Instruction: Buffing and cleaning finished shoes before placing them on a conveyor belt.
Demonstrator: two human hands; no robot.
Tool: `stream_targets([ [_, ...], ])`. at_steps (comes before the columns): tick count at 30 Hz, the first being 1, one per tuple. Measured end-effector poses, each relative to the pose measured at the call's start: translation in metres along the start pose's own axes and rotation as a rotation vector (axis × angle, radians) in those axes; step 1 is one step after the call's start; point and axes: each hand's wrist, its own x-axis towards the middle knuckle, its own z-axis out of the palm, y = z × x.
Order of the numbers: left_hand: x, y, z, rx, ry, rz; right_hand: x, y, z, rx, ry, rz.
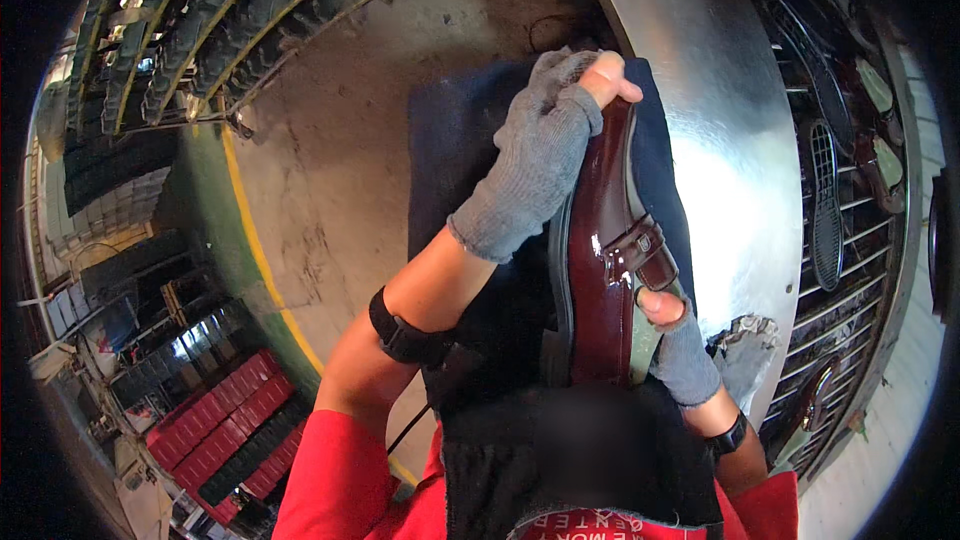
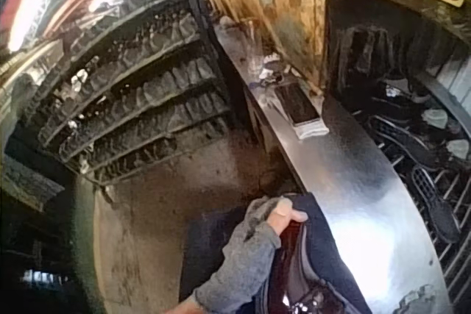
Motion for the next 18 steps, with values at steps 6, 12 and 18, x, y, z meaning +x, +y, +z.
stream_targets([
  [6,-0.055,-0.02,0.009,0.17,0.254,0.354,0.006,0.0,0.007,0.02,0.05,0.013],
  [12,-0.091,-0.005,0.027,0.627,0.486,0.527,-0.01,-0.005,0.031,-0.114,0.163,-0.047],
  [18,-0.07,-0.01,0.002,-0.039,0.207,0.388,0.011,-0.019,0.048,-0.002,0.137,-0.109],
])
